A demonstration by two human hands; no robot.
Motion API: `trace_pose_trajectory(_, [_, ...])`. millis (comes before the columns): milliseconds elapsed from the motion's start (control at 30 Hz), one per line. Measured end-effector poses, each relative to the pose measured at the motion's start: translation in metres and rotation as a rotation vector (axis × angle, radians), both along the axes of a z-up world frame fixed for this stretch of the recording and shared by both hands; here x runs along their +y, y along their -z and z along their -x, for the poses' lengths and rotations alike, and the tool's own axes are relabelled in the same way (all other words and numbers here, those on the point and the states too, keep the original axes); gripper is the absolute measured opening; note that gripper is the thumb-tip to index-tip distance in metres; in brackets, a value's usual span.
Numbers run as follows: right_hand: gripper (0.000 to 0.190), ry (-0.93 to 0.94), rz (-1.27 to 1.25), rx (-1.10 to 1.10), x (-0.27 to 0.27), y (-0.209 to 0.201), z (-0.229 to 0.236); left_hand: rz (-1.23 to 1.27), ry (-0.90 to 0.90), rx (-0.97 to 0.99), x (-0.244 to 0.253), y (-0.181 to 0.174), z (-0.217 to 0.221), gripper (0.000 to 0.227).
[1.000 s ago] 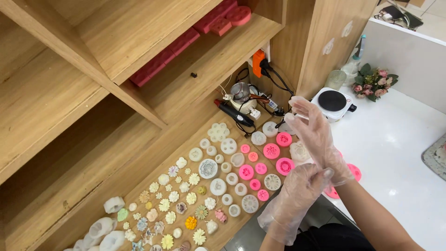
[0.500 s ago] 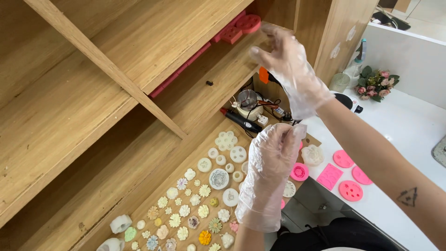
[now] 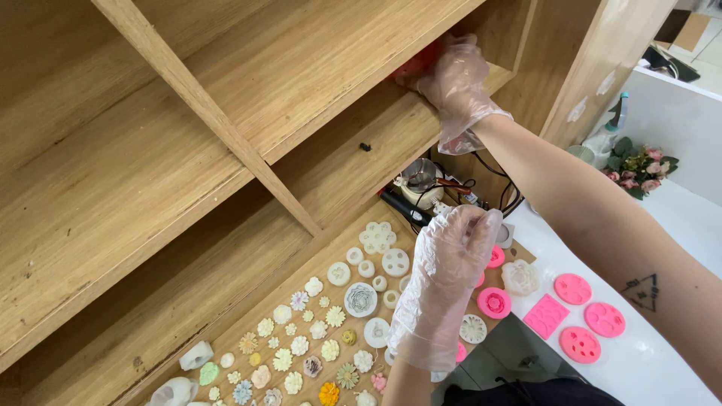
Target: Organizing, cleaning, and moving silicone candle molds around a workbench and shelving unit.
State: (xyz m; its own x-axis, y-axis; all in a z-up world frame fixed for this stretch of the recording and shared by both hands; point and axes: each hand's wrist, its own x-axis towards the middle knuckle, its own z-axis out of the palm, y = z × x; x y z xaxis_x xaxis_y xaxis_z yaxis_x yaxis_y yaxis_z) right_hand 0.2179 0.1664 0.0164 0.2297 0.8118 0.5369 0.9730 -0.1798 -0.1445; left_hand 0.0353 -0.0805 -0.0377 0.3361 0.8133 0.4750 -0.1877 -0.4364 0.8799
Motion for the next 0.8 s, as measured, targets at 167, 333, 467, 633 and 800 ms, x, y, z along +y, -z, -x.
trace_pose_trajectory(167, [0.09,-0.165,-0.076,0.102,0.014,-0.002,-0.008,0.027,0.002,-0.066,0.007,0.013,-0.017,0.019])
trace_pose_trajectory(333, [0.093,-0.273,-0.017,0.12,0.018,0.0,-0.006,0.146,0.044,-0.085,0.005,0.056,-0.046,0.018])
trace_pose_trajectory(467, [0.083,-0.246,0.044,0.138,0.019,0.004,-0.012,0.208,0.074,-0.038,-0.006,0.033,-0.036,0.017])
trace_pose_trajectory(633, [0.103,-0.415,-0.104,0.566,0.018,0.019,-0.019,0.415,0.108,-0.009,-0.023,0.04,-0.029,0.018])
trace_pose_trajectory(800, [0.103,-0.701,-0.315,0.799,0.01,0.041,-0.038,0.576,0.051,-0.126,-0.024,0.028,-0.018,0.026])
